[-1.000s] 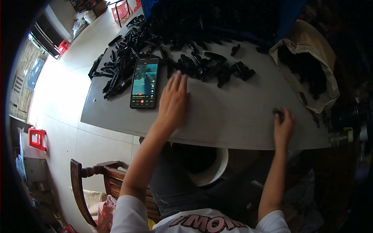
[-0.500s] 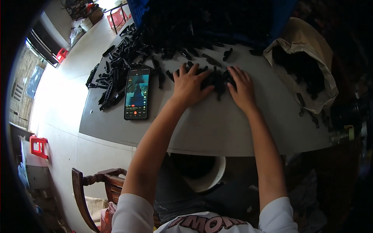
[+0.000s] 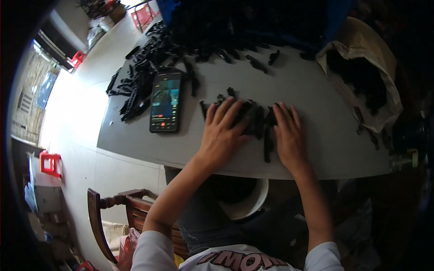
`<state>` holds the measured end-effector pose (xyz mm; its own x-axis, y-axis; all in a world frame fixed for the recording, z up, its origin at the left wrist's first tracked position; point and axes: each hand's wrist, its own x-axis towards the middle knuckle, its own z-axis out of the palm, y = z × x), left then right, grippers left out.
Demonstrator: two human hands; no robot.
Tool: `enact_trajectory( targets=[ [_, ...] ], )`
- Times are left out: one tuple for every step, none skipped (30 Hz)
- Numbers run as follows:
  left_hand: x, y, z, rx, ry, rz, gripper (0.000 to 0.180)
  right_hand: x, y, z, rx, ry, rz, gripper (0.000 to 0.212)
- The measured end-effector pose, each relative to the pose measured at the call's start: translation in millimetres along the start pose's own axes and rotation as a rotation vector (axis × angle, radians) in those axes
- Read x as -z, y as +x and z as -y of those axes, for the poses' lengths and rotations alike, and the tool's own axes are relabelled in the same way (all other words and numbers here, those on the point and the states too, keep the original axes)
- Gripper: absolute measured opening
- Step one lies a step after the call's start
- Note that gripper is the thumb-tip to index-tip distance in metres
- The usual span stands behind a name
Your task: Sorting and inspecting black plastic components on a workbench.
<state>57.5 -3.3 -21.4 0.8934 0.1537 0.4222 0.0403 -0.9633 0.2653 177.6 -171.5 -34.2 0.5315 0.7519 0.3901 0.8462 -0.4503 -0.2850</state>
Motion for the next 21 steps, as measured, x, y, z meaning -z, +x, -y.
enact_trajectory(
  targets=[
    [1,-1,0,-0.022,-0.026,-0.017,0.040,0,0,0,-0.018,-0.004,-0.014,0.047],
    [3,-1,-1,-0.044,-0.053,-0.035,0.038,3,0,-1,0.001,0.010,-0.015,0.047],
    [4,1,-4,-0.050,-0.043,-0.157,0.035,6,0,-3,0.026,-0.004,-0.140,0.043],
    [9,0,-6,-0.036,-0.028,-0.160,0.035,8,-1,-3,0.049,-0.018,-0.265,0.038],
    [14,-2,-9,0.039,-0.108,-0.135,0.034,9,-5,0,0.064,-0.004,-0.263,0.038],
    [17,-3,-14,0.107,-0.197,-0.113,0.034,15,-12,5,-0.029,0.193,-0.313,0.032],
    [15,-6,-18,0.169,-0.323,-0.173,0.029,19,-20,11,-0.125,0.397,-0.355,0.027],
    [15,-10,-23,0.179,-0.316,-0.177,0.029,27,-26,22,-0.117,0.406,-0.349,0.027],
    [16,-12,-31,0.297,-0.580,-0.115,0.029,40,-31,36,-0.290,0.777,-0.159,0.024],
    [17,-15,-39,0.411,-0.844,-0.048,0.030,45,-35,45,-0.466,1.139,0.047,0.023],
    [21,-19,-48,0.434,-0.991,0.033,0.035,44,-38,50,-0.465,1.137,0.049,0.023],
    [19,-24,-54,0.433,-0.995,0.033,0.035,43,-42,53,-0.409,1.111,-0.012,0.022],
    [15,-30,-59,0.358,-1.004,0.086,0.038,42,-44,55,-0.354,1.082,-0.073,0.020],
    [13,-35,-64,0.282,-1.012,0.140,0.041,41,-47,56,-0.358,1.076,-0.074,0.020],
    [13,-38,-68,0.279,-1.019,0.143,0.041,41,-50,56,-0.359,1.035,-0.125,0.022],
    [14,-42,-71,0.302,-1.037,0.190,0.042,41,-53,57,-0.359,0.992,-0.175,0.024],
    [14,-45,-72,0.325,-1.054,0.238,0.044,44,-56,59,-0.365,0.984,-0.178,0.024],
    [14,-48,-72,0.322,-1.061,0.243,0.044,48,-59,62,-0.313,0.871,-0.119,0.028],
    [13,-51,-71,0.297,-1.091,0.224,0.046,50,-61,65,-0.262,0.758,-0.061,0.034],
    [11,-53,-71,0.273,-1.120,0.205,0.048,48,-62,68,-0.269,0.752,-0.061,0.034],
    [10,-55,-72,0.268,-1.127,0.210,0.048,46,-61,73,-0.269,0.767,-0.206,0.039]
  ],
)
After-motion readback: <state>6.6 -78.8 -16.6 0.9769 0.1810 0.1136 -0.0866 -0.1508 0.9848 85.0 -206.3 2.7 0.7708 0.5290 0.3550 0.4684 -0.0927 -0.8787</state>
